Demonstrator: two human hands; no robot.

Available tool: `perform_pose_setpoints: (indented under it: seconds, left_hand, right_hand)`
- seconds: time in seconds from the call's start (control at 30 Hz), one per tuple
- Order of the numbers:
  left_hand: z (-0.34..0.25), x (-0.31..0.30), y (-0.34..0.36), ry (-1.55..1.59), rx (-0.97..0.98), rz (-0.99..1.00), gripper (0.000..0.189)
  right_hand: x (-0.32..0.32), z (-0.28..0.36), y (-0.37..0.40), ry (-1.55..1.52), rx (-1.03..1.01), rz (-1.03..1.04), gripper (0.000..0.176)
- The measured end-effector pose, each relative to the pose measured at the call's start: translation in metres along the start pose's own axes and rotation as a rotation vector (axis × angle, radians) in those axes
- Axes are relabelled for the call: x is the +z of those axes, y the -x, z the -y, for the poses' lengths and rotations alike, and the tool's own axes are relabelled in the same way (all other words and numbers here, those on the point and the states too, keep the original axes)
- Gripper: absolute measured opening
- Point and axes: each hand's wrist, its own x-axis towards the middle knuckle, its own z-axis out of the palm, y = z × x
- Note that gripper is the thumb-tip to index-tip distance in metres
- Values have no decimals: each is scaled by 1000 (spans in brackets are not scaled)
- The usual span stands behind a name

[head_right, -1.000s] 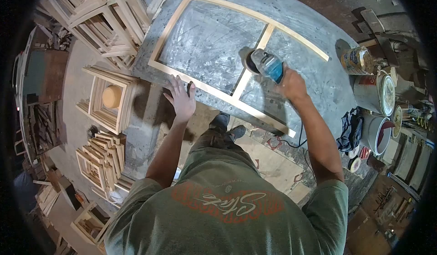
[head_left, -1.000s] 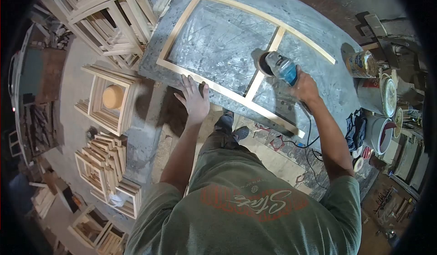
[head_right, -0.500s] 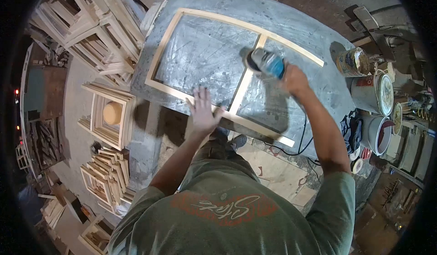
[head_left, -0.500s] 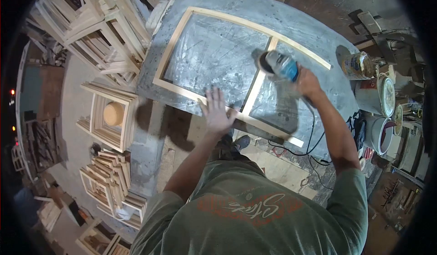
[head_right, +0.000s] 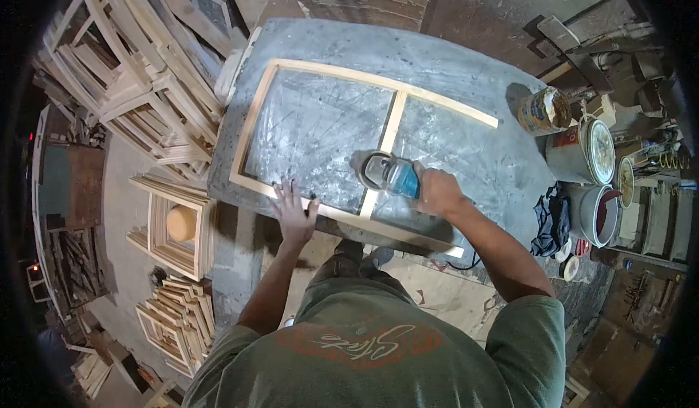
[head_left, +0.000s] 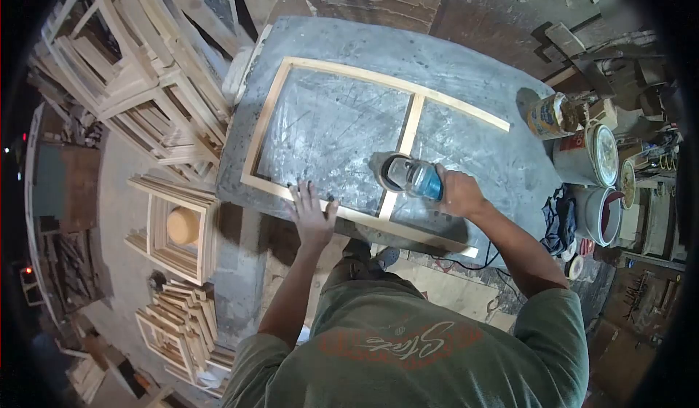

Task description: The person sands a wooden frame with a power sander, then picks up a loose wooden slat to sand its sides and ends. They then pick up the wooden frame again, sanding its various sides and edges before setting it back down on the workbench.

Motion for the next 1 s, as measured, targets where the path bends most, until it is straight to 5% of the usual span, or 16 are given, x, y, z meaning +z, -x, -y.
perform_pose_setpoints:
  seconds: [0.17, 0.4, 0.67, 0.9, 1.0]
  left_hand:
    - [15, -5, -4, 23, 41, 78, 74]
    - [10, -13, -6, 74, -7, 161, 72]
    - [11, -11, -5, 93, 15, 113, 71]
    - [8, -10, -4, 77, -11, 118, 71]
    - [12, -4, -1, 57, -4, 115, 71]
  right_hand:
    - [-25, -50, -51, 20, 77, -200, 81]
    - [-75, -71, -114, -71, 235, -225, 87]
    - [-13, -62, -72, -70, 67, -272, 80]
    - [-10, 3, 5, -66, -23, 19, 69]
    - [-17, -16, -24, -51, 28, -114, 66]
